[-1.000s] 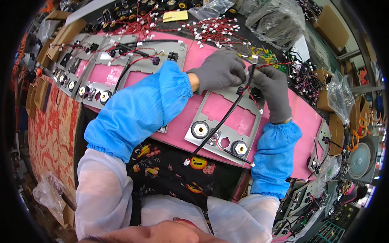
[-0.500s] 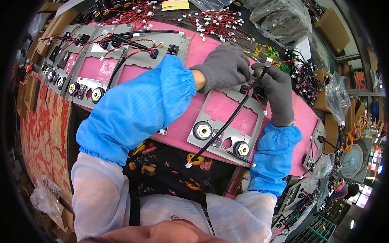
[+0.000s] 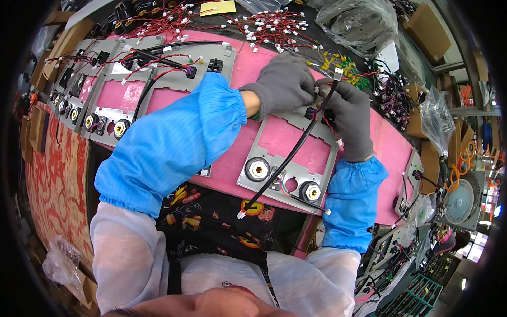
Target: Assembling electronic components onto a pink mounting plate using wires and a screwdriver.
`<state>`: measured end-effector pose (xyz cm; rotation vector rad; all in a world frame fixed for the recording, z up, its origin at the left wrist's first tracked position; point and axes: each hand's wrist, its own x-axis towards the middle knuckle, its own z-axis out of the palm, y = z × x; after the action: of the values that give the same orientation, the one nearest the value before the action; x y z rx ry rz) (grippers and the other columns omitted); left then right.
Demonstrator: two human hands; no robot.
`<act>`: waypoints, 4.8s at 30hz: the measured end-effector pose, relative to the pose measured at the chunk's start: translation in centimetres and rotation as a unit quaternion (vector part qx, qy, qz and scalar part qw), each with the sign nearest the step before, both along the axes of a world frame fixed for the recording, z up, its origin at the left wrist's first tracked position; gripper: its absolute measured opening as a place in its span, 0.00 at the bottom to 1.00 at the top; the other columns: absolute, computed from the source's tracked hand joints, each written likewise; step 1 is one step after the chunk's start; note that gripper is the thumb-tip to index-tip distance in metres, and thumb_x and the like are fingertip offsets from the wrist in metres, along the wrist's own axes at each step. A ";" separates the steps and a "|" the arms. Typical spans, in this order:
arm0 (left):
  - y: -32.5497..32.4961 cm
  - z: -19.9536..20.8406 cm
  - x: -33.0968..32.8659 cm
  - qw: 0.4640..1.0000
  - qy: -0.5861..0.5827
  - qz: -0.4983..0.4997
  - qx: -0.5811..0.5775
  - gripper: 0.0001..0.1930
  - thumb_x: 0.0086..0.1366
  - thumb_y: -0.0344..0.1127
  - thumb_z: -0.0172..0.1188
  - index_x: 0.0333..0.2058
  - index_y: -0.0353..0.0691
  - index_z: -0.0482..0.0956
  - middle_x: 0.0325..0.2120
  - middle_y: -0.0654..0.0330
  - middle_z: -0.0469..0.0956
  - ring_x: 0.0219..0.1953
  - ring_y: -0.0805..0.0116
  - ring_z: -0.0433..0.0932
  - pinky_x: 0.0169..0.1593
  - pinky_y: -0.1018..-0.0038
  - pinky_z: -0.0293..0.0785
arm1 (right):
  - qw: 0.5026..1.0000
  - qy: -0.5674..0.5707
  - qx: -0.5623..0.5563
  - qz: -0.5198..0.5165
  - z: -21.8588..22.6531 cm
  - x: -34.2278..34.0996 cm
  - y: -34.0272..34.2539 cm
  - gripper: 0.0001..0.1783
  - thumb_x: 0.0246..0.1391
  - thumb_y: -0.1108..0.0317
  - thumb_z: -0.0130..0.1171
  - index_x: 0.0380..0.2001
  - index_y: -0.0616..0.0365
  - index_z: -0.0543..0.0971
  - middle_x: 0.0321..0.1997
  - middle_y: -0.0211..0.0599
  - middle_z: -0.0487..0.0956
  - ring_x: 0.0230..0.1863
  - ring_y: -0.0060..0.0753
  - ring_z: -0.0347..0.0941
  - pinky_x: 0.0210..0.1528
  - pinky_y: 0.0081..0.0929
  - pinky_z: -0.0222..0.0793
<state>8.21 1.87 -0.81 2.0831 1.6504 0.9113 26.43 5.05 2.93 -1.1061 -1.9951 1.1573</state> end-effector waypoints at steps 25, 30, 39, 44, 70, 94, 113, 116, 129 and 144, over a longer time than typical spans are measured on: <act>0.0 0.1 0.1 1.000 0.008 0.008 -0.011 0.08 0.48 0.44 0.66 0.24 0.50 0.87 0.33 0.63 0.81 0.50 0.62 0.72 0.60 0.66 0.60 | 0.999 -0.045 0.015 0.011 -0.6 0.4 0.5 0.14 0.57 0.64 0.63 0.40 0.64 0.83 0.23 0.22 0.76 0.21 0.11 0.65 0.22 0.15 0.57; 0.0 0.2 0.0 1.000 0.002 -0.006 -0.021 0.08 0.48 0.44 0.66 0.24 0.50 0.87 0.31 0.62 0.80 0.52 0.59 0.71 0.60 0.66 0.60 | 0.994 -0.090 0.056 0.024 -0.1 0.3 0.0 0.13 0.58 0.65 0.62 0.41 0.64 0.83 0.24 0.24 0.76 0.23 0.13 0.67 0.24 0.17 0.62; 0.1 0.2 -0.7 0.999 0.008 -0.047 -0.020 0.09 0.51 0.44 0.68 0.26 0.48 0.86 0.32 0.61 0.79 0.50 0.59 0.72 0.59 0.64 0.61 | 0.986 -0.155 0.060 0.016 1.5 -0.7 -1.0 0.12 0.56 0.69 0.63 0.42 0.62 0.82 0.31 0.34 0.81 0.29 0.19 0.75 0.32 0.22 0.71; 0.3 0.5 -1.1 0.997 0.010 -0.075 -0.009 0.10 0.51 0.44 0.68 0.29 0.47 0.86 0.33 0.61 0.79 0.48 0.57 0.72 0.57 0.64 0.63 | 0.996 -0.082 -0.003 0.019 0.9 -0.1 -0.8 0.13 0.53 0.69 0.65 0.41 0.61 0.82 0.29 0.35 0.81 0.30 0.22 0.77 0.33 0.24 0.72; 0.0 -0.2 -0.7 0.997 -0.026 -0.057 0.046 0.12 0.50 0.46 0.69 0.31 0.50 0.88 0.29 0.59 0.79 0.40 0.57 0.73 0.50 0.62 0.66 | 0.983 -0.042 -0.042 0.175 3.2 2.4 0.0 0.16 0.47 0.80 0.61 0.42 0.58 0.82 0.36 0.33 0.76 0.38 0.25 0.75 0.41 0.22 0.72; -0.2 0.2 -0.7 0.998 -0.021 -0.043 0.038 0.08 0.47 0.44 0.67 0.23 0.49 0.86 0.25 0.60 0.76 0.39 0.58 0.73 0.48 0.63 0.65 | 0.993 -0.094 0.071 -0.033 -0.4 -1.3 0.1 0.11 0.54 0.65 0.60 0.33 0.62 0.82 0.23 0.34 0.77 0.24 0.22 0.72 0.28 0.26 0.67; -0.5 0.9 -0.6 0.997 -0.054 -0.050 -0.019 0.07 0.48 0.42 0.67 0.27 0.50 0.88 0.24 0.58 0.78 0.41 0.57 0.73 0.50 0.63 0.64 | 0.986 -0.138 -0.081 0.057 1.0 1.2 1.3 0.09 0.54 0.70 0.59 0.31 0.66 0.80 0.23 0.32 0.75 0.23 0.22 0.71 0.25 0.26 0.67; -0.4 0.9 -0.7 0.996 -0.058 -0.057 -0.026 0.07 0.48 0.41 0.67 0.25 0.48 0.87 0.24 0.58 0.78 0.39 0.58 0.73 0.50 0.63 0.64 | 0.981 -0.174 0.008 0.081 1.8 0.7 1.4 0.08 0.51 0.71 0.59 0.31 0.66 0.80 0.23 0.38 0.76 0.25 0.31 0.73 0.28 0.31 0.69; 0.1 -0.1 -0.5 0.997 -0.054 -0.057 0.017 0.07 0.48 0.41 0.67 0.21 0.47 0.85 0.21 0.60 0.78 0.39 0.58 0.75 0.51 0.62 0.64 | 0.968 -0.212 -0.017 0.131 2.7 0.3 3.0 0.09 0.49 0.72 0.60 0.33 0.67 0.80 0.30 0.42 0.77 0.29 0.35 0.75 0.33 0.33 0.71; -0.5 1.0 -0.8 0.997 -0.055 -0.055 -0.004 0.08 0.47 0.42 0.67 0.24 0.45 0.85 0.26 0.58 0.77 0.39 0.58 0.73 0.49 0.62 0.64 | 0.985 -0.091 -0.077 0.124 1.5 0.4 3.1 0.08 0.56 0.68 0.59 0.33 0.62 0.79 0.24 0.29 0.76 0.19 0.17 0.71 0.20 0.19 0.66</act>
<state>7.39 1.38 0.15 2.0569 1.4668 0.9629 26.85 8.10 4.47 -1.0962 -2.2661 1.4020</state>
